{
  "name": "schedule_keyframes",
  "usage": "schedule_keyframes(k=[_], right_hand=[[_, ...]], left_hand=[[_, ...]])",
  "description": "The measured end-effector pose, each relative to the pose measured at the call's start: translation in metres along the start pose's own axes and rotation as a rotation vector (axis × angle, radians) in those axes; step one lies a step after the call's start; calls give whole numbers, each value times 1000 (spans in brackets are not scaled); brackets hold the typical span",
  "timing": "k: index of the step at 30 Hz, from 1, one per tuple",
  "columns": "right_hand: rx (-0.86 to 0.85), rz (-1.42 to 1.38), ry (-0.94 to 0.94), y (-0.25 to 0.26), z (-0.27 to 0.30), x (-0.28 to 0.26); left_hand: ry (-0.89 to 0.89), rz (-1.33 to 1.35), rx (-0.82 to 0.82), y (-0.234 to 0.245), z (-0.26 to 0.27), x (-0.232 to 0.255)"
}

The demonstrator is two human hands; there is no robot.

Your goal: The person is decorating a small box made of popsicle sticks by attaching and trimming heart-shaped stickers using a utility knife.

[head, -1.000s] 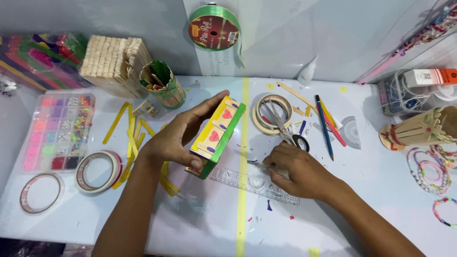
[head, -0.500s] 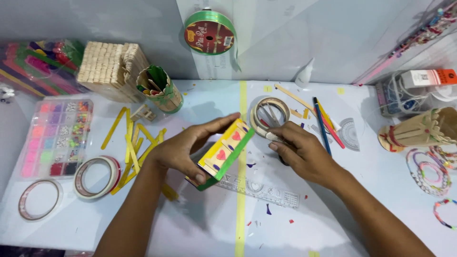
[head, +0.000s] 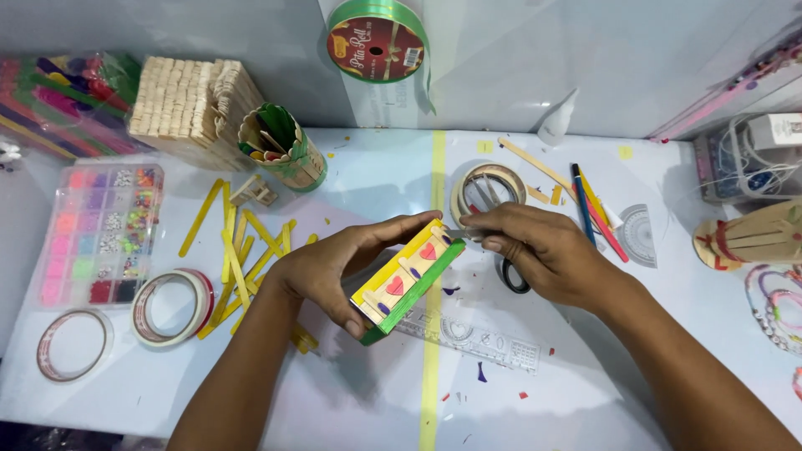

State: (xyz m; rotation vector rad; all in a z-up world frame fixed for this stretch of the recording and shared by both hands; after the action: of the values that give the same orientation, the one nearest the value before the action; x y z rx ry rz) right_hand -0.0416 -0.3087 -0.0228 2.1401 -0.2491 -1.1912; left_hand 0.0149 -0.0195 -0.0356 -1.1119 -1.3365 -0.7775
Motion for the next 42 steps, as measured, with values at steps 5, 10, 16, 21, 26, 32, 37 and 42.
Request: schedule_keyframes(k=[5,10,16,21,26,32,37,42], right_hand=[[-29,21,61,1,-8,2],[-54,27,94,0,-12,3],[-33,72,172,1,-14,4],[-41,49,167,2,-14,7],[-45,-22,48,-1,-10,5],[-12,-186,-200,-10,-9,-4],[82,-300,-369,-28,-1,-1],[162,-185,-316,-32,-1,-9]], left_hand=[[24,23,-16,0,-1,4],[34,19,-26,0,-1,6],[27,9,-30,0,-1,6],[6,-19,-33,1,0,4],[-14,-36,-41,0,-1,7],[-25,-37,-21,0,-1,4],[-33,-102,5,-2,4,21],[9,-499,238,-8,18,51]])
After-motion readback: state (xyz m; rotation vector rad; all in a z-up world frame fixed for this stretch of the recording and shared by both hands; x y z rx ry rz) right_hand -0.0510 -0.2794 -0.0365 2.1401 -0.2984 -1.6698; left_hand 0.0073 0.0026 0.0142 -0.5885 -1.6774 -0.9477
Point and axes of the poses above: each hand's wrist, its own z-axis away from the middle knuckle, its own y-axis out of the back of the hand, x = y × z, the point moved 1 cm from there along -z, towards the middle knuckle, and after that the axes turned 3 degrees about x, right-handed, at the moved point
